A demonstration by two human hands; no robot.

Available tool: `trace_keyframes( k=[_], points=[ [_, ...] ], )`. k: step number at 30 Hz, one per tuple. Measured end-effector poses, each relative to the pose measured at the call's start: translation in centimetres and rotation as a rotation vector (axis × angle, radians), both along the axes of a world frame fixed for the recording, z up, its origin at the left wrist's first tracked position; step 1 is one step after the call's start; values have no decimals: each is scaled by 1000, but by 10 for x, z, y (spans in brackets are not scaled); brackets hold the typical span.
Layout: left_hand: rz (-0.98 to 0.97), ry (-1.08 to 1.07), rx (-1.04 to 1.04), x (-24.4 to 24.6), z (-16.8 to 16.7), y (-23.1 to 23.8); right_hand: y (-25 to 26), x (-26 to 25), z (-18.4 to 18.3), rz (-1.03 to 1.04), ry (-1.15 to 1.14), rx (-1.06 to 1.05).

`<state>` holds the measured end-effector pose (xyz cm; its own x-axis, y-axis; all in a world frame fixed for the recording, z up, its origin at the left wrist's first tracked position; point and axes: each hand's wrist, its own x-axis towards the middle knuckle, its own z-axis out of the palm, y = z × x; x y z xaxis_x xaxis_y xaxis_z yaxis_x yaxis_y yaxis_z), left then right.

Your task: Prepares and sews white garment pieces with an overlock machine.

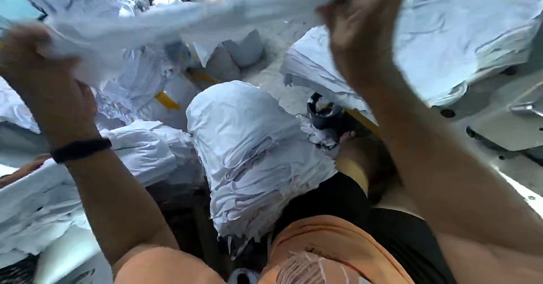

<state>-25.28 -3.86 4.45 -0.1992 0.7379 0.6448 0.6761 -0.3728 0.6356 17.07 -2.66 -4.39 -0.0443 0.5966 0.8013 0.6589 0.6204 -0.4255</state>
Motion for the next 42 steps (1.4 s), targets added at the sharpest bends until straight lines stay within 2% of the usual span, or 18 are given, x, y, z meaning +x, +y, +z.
trace_keyframes(
  k=[2, 4, 6, 7, 9, 10, 12, 14, 17, 20, 22, 24, 26, 30, 33, 37, 42],
  points=[
    [-177, -35, -109, -9, -53, -33, 15, -24, -46, 68, 20, -127],
    [-305, -88, -333, -21, -117, -56, 24, -37, -100, 104, -1, -265],
    [-313, -45, -675, -26, -176, -72, 24, -40, -153, 131, -64, -422],
    [-311, 39, -925, -23, -197, -76, 19, -38, -175, 154, -114, -529],
    [-371, 309, -1438, -8, -214, -72, 3, -28, -207, 226, -215, -781],
    [-393, 451, -1549, 5, -209, -65, -7, -19, -214, 250, -244, -896],
    [-433, 652, -1413, 41, -179, -42, -31, 6, -212, 221, -240, -993],
    [-507, 621, -1129, 94, -148, -16, -55, 38, -198, 122, -175, -954],
    [-770, 495, -693, 201, -138, 15, -88, 96, -189, -153, -81, -764],
    [-978, 551, -501, 311, -154, 32, -126, 152, -198, -500, -21, -748],
    [-1083, 579, -425, 370, -175, 40, -148, 178, -217, -672, -24, -725],
    [-1111, 574, -360, 425, -201, 46, -156, 184, -233, -762, -61, -583],
    [-1066, 603, -371, 468, -226, 51, -151, 180, -236, -815, -74, -585],
    [-1002, 661, -407, 501, -248, 67, -145, 179, -232, -815, -61, -635],
    [-1064, 547, -511, 495, -238, 88, -146, 178, -237, -799, -75, -529],
    [-1133, 512, -427, 486, -220, 109, -126, 173, -243, -611, -110, -417],
    [-1221, 621, -415, 485, -210, 115, -84, 159, -218, -489, 24, -698]
  ],
)
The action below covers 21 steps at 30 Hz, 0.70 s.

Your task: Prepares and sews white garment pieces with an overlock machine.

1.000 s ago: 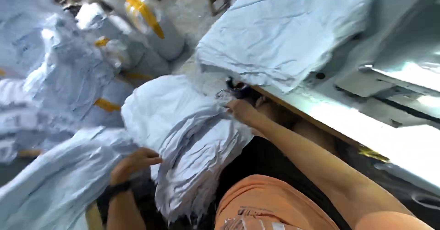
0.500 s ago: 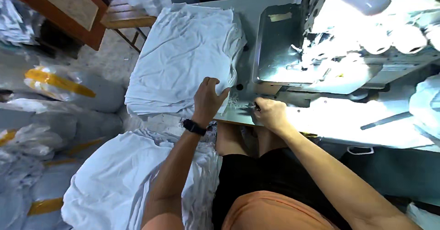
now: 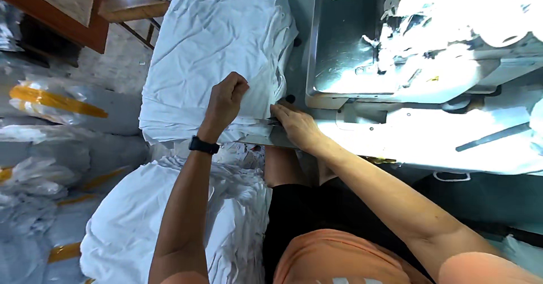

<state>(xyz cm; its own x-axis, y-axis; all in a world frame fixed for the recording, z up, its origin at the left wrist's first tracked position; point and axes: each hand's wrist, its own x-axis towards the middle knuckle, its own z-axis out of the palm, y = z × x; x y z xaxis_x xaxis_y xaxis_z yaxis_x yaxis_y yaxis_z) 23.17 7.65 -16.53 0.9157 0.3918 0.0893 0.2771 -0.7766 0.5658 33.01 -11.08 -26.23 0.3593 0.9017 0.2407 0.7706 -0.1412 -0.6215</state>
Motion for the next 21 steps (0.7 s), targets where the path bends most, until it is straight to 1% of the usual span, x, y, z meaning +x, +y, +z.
trace_keyframes(
  k=[2, 4, 5, 7, 8, 9, 10, 11, 13, 14, 16, 17, 18, 19, 20, 21],
  points=[
    [-59, 26, -41, -14, 14, -1, -16, 2, 0, 92, 5, 40],
    [-128, 81, -70, -36, 31, -20, -46, 3, 1, 208, -6, 34],
    [-167, 140, -80, -48, 34, -32, -60, 3, 5, 263, -4, 13],
    [-264, 319, -102, -55, 23, -45, -79, 5, 18, 352, 71, -28],
    [-288, 455, -142, -53, 16, -47, -82, 7, 27, 365, 142, -62],
    [-284, 585, -200, -49, 12, -44, -80, 8, 33, 333, 186, -57],
    [-262, 641, -246, -46, 11, -38, -73, 8, 36, 262, 197, -7],
    [-230, 620, -257, -43, 16, -33, -63, 7, 37, 163, 189, 59],
    [-125, 411, -206, -29, 33, -26, -36, 2, 38, -21, 194, 179],
    [-59, 298, -154, -13, 38, -22, -23, -1, 37, -81, 213, 210],
    [32, 128, -27, 23, 41, -11, 1, -8, 37, -133, 242, 234],
    [58, 94, 32, 40, 39, -6, 11, -12, 37, -152, 246, 245],
    [83, 127, 62, 55, 35, 0, 19, -16, 37, -175, 247, 239],
    [98, 204, 71, 68, 29, 5, 26, -20, 39, -198, 247, 205],
    [99, 281, 76, 77, 22, 10, 30, -24, 44, -214, 253, 130],
    [88, 343, 79, 83, 14, 15, 33, -27, 51, -215, 266, 9]
  ],
)
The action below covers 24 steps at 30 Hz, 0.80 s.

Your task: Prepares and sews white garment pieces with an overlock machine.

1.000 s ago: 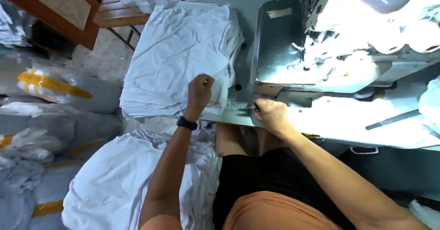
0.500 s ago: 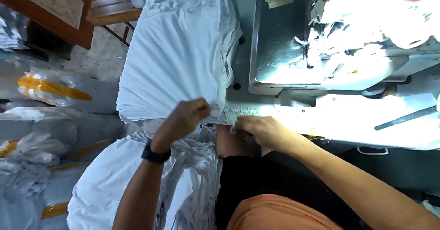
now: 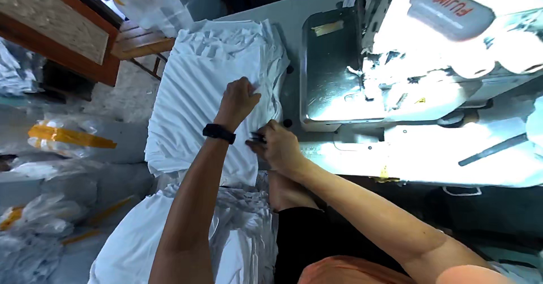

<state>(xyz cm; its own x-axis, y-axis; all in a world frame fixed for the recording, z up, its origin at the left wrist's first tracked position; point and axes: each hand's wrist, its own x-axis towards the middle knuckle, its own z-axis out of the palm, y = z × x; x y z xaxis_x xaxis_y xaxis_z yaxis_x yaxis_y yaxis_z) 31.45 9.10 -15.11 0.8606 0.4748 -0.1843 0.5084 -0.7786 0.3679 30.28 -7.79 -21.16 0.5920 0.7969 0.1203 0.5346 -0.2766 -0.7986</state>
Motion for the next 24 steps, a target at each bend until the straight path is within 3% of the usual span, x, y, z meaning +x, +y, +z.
trace_keyframes(
  k=[2, 5, 7, 10, 12, 15, 17, 24],
  points=[
    [-18, 60, 8, 4, -1, 3, 6, -4, 14, 64, 28, -224],
    [38, -59, -59, -6, 22, 5, 12, 4, 27, 132, 115, -256],
    [107, -254, -190, -16, 36, 14, 17, 15, 33, 173, 269, -157],
    [48, -505, -307, -17, 56, 19, 22, 21, 29, 132, 512, 287],
    [-92, -457, -111, -16, 62, 21, 14, 26, 40, 83, 697, 508],
    [-377, -342, 199, -5, 55, 35, -11, 35, 55, 131, 785, 525],
    [-461, -343, 211, 2, 53, 45, -27, 37, 57, 146, 803, 507],
    [-405, -473, -346, 24, 63, -3, -95, 53, 40, 127, 704, 553]
  ],
)
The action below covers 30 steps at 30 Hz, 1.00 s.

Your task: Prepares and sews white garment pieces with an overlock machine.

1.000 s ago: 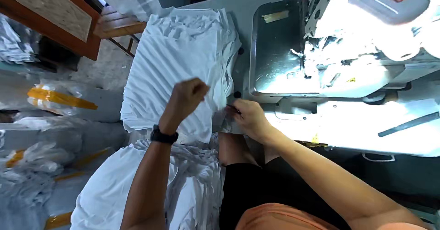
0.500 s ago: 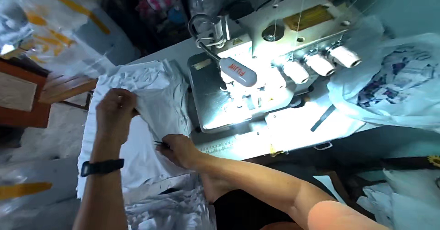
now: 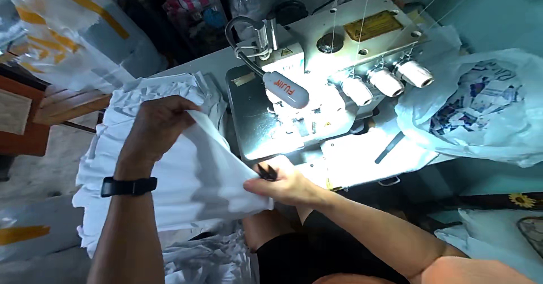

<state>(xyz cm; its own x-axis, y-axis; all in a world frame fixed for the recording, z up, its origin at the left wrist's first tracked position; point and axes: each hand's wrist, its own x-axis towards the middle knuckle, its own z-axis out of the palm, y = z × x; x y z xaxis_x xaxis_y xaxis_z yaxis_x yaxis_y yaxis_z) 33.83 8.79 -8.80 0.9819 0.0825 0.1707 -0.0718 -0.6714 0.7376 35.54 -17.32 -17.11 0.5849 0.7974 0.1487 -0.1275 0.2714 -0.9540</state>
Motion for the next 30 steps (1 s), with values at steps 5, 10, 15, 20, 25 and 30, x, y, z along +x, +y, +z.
trace_keyframes(
  k=[5, 10, 15, 20, 25, 30],
  points=[
    [-180, -68, 96, 27, -5, -49, -54, 16, -30, -58, -123, -42],
    [-145, 24, 257, 47, -34, -87, -81, 12, -57, -209, -26, -67],
    [-122, 112, 222, 46, -35, -86, -81, 9, -67, -255, 3, -62],
    [-3, -27, 197, 42, -45, -97, -92, 10, -66, -256, -72, -22],
    [192, -197, 128, 67, -65, -124, -79, 13, -63, -446, -224, -54],
    [180, -191, 32, 77, -67, -120, -74, 14, -59, -461, -304, -48]
  ],
)
